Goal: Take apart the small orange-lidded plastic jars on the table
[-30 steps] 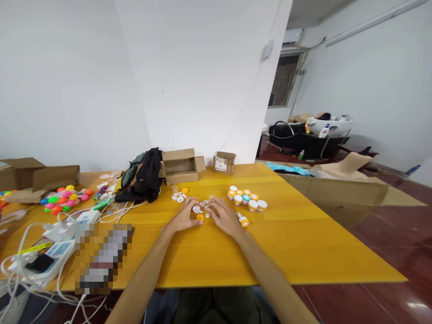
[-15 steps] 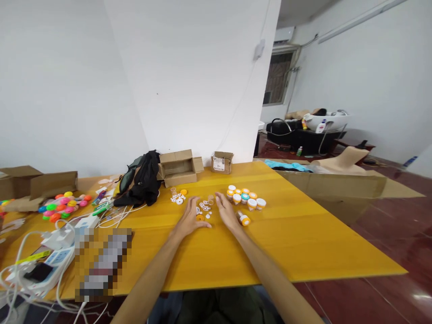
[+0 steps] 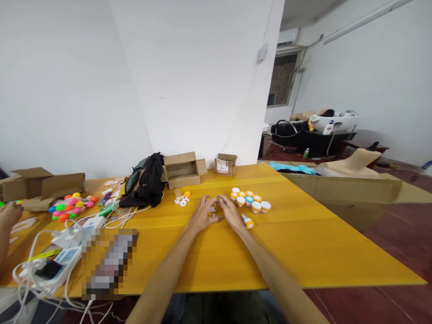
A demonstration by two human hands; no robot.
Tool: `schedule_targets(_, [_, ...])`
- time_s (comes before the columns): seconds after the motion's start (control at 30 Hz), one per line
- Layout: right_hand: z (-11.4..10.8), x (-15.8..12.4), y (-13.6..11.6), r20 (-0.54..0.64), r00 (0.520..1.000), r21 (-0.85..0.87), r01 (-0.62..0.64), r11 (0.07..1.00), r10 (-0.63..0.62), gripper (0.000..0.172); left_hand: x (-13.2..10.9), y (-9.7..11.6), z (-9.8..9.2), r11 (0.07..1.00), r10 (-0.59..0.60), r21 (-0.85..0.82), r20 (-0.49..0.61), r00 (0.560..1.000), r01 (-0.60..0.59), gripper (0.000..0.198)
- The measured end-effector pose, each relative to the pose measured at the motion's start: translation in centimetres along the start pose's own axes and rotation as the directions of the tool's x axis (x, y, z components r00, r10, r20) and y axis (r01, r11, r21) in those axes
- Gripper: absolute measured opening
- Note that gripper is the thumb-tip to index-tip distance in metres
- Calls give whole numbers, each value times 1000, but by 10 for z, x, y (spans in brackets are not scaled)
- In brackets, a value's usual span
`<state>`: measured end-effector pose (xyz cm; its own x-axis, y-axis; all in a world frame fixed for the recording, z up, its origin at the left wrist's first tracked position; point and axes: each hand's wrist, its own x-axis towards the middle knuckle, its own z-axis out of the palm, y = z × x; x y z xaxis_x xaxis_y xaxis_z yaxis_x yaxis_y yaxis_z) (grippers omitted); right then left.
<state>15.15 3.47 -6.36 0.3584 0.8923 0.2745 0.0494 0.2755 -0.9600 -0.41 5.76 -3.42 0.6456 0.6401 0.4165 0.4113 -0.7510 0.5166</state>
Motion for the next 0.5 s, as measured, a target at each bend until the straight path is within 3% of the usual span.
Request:
schedule_targets(0.17, [0,-2,-4,-74,996,133,-44,990,54,35,6,3,-3,992,24,125,64,998,-32,52])
schedule_targets(0.5, [3,-6,-8,-144,989,84,-21,996,33,31,16,-4,3,956,46,289,44,998,-56,28])
